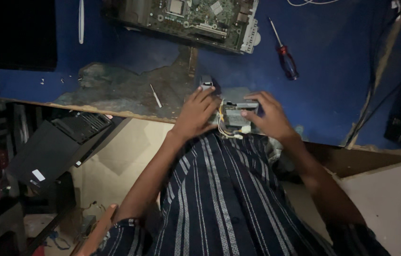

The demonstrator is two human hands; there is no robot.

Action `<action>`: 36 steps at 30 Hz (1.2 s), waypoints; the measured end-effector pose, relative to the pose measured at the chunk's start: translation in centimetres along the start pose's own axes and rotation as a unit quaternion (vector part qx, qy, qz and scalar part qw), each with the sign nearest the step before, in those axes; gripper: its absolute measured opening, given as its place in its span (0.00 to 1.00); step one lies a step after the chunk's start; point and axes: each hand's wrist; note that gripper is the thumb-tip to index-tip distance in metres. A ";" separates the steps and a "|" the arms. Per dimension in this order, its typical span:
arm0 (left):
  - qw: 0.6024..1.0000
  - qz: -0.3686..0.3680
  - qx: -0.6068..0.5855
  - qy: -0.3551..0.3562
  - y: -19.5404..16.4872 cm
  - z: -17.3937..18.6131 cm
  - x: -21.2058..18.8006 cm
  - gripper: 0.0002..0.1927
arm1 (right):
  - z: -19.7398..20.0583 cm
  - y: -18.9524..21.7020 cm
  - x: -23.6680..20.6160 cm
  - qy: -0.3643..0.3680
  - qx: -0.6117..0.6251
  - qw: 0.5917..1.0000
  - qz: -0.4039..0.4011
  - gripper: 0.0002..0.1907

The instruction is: The person sits at a repair bench holding a computer power supply unit on their lap, turning it over and opening its casing. They pull out the internal wiring harness, manipulate the fan grille and casing panels, and handle the opened unit while a screwdriver lies on the bench.

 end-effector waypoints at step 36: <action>0.505 0.518 -0.688 -0.054 -1.4 -6.5 -5.6 0.32 | 0.0 -2.1 6.5 0.320 -0.196 0.913 0.160 0.64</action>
Point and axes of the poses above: each hand's wrist, its own x-axis towards the middle knuckle, its own z-axis out of the back of the hand, y = z × x, and after that the axes turned 13 degrees about z, right-handed
